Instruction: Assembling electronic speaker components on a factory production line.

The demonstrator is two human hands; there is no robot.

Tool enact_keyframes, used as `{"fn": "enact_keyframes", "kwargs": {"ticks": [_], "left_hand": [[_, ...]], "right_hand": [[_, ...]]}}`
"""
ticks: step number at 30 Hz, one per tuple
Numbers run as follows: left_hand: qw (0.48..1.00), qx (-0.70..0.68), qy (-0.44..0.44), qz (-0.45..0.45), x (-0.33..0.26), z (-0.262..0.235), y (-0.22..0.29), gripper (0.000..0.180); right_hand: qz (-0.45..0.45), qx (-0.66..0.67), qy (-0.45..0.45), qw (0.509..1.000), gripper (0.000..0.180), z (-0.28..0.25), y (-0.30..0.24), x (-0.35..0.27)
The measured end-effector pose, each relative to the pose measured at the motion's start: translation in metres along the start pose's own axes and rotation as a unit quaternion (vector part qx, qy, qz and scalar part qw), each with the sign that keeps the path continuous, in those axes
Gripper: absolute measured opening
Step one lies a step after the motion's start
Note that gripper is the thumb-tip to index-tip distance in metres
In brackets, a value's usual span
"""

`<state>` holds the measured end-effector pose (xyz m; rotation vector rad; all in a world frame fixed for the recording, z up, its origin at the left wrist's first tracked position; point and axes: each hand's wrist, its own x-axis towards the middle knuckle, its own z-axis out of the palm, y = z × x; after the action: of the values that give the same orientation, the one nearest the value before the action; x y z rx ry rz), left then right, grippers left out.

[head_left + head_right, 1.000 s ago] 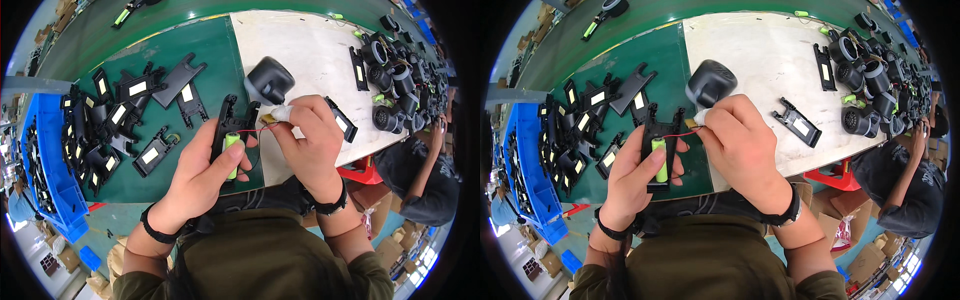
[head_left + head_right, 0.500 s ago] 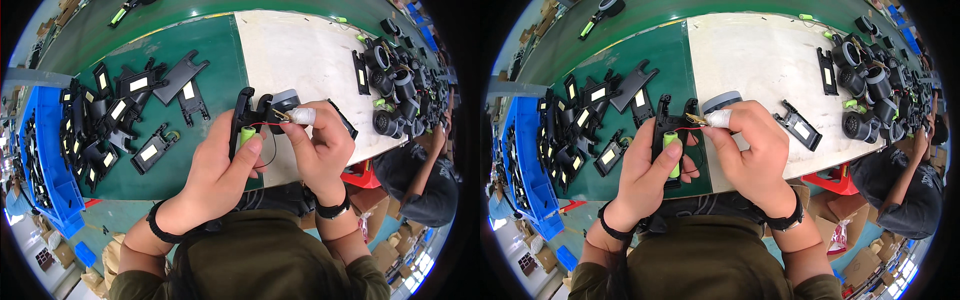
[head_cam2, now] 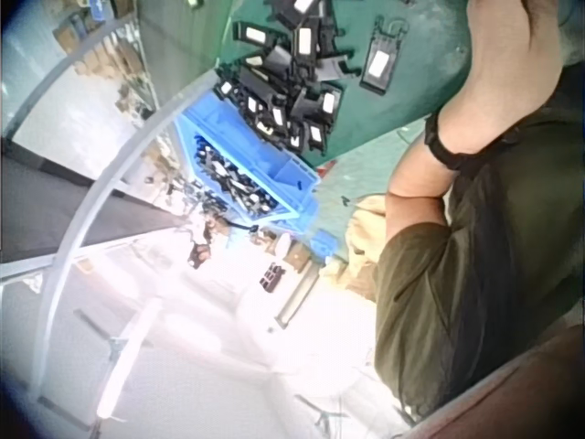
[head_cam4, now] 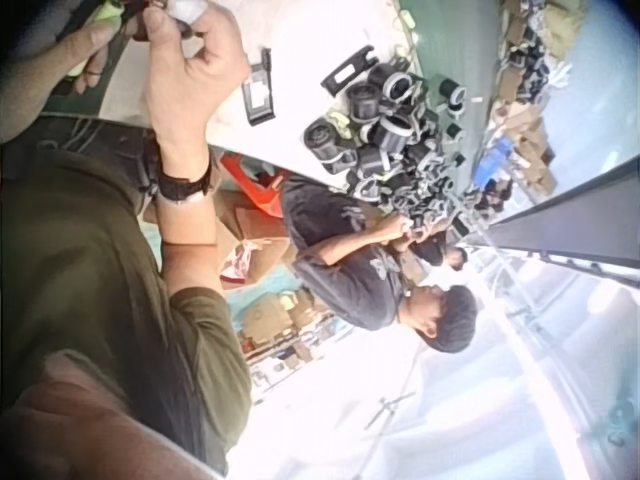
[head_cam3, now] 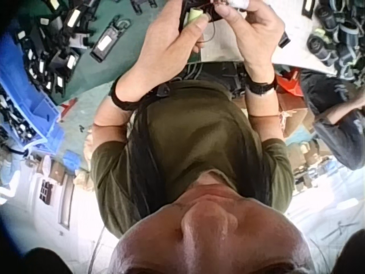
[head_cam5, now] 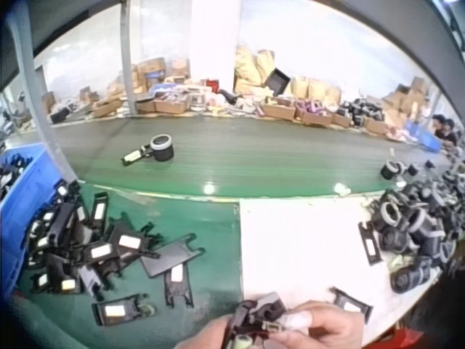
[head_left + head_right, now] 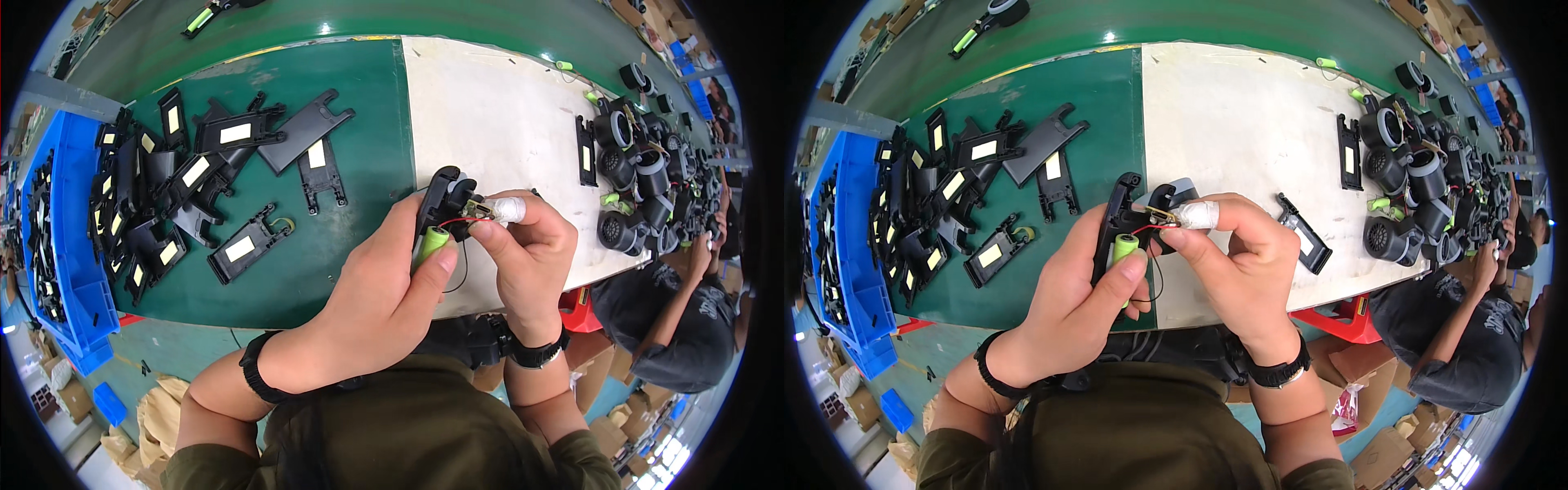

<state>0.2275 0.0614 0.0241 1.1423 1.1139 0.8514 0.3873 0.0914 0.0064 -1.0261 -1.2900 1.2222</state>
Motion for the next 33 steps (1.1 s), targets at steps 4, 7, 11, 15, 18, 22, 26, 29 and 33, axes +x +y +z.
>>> {"fn": "enact_keyframes", "kwargs": {"ticks": [4, 7, 11, 15, 18, 22, 26, 29, 33], "left_hand": [[1.000, -0.011, -0.012, 0.003, 0.000, -0.002, 0.000, 0.035], [1.000, -0.021, -0.018, -0.002, 0.001, -0.003, 0.001, 0.035], [0.998, -0.043, -0.028, -0.026, 0.001, -0.004, 0.004, 0.035], [0.999, -0.034, -0.031, -0.008, 0.003, -0.004, 0.001, 0.035], [0.999, 0.028, -0.015, 0.036, 0.004, -0.002, -0.002, 0.034], [0.999, 0.029, -0.022, 0.020, 0.007, -0.004, -0.003, 0.033], [0.999, -0.004, -0.040, -0.004, 0.006, -0.005, -0.004, 0.035], [0.996, -0.071, -0.045, -0.033, 0.004, -0.006, -0.002, 0.039], [0.993, -0.095, -0.058, -0.046, 0.004, -0.007, 0.000, 0.041]], "right_hand": [[0.001, 0.004, -0.006, 1.000, 0.011, 0.000, 0.003, 0.001], [-0.002, -0.005, -0.010, 1.000, 0.010, 0.001, 0.001, 0.003], [-0.015, -0.022, -0.013, 1.000, 0.010, 0.002, 0.001, 0.005], [-0.021, -0.062, -0.037, 0.997, 0.012, -0.001, -0.005, 0.006], [-0.104, -0.279, -0.047, 0.953, 0.016, 0.004, -0.005, 0.005], [-0.252, -0.413, -0.019, 0.875, 0.020, 0.010, -0.005, 0.006], [-0.263, -0.390, -0.052, 0.881, 0.021, 0.009, -0.004, 0.009], [-0.268, -0.374, -0.047, 0.887, 0.022, 0.007, -0.003, 0.008], [-0.281, -0.374, -0.049, 0.883, 0.023, 0.005, -0.004, 0.007]]}}
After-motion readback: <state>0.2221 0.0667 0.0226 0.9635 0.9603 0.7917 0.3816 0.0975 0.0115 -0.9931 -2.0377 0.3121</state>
